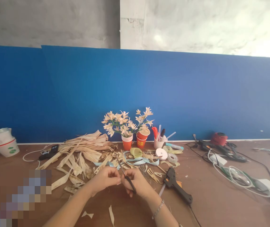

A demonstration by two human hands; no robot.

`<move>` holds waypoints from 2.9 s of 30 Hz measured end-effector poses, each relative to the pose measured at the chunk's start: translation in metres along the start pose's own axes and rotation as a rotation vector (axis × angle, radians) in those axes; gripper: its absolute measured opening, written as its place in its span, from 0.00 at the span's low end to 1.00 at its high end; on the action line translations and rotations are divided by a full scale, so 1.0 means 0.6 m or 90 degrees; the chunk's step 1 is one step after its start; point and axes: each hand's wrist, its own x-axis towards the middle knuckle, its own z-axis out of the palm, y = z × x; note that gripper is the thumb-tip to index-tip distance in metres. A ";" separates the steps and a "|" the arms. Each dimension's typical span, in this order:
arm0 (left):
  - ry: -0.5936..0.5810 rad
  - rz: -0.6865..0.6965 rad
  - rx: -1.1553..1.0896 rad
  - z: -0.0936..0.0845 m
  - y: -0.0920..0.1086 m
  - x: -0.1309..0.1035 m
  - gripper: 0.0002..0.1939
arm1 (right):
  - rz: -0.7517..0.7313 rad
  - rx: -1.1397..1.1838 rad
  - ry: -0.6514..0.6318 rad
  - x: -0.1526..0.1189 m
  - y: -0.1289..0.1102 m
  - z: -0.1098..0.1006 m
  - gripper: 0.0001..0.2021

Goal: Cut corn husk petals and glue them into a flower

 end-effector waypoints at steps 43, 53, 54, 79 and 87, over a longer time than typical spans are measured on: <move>0.369 0.026 -0.467 0.066 0.002 0.003 0.15 | -0.152 0.091 -0.027 0.008 0.022 0.070 0.25; 0.374 0.041 -0.442 0.063 0.003 0.004 0.13 | -0.162 0.088 0.024 0.017 0.029 0.066 0.25; 0.375 0.041 -0.441 0.063 0.004 0.003 0.13 | -0.162 0.089 0.026 0.017 0.030 0.066 0.25; 0.351 0.077 -0.361 0.038 0.005 0.009 0.12 | -0.104 0.088 0.019 0.012 0.015 0.046 0.27; 0.342 0.074 -0.342 0.034 0.003 0.009 0.12 | -0.099 0.091 0.006 0.010 0.011 0.041 0.26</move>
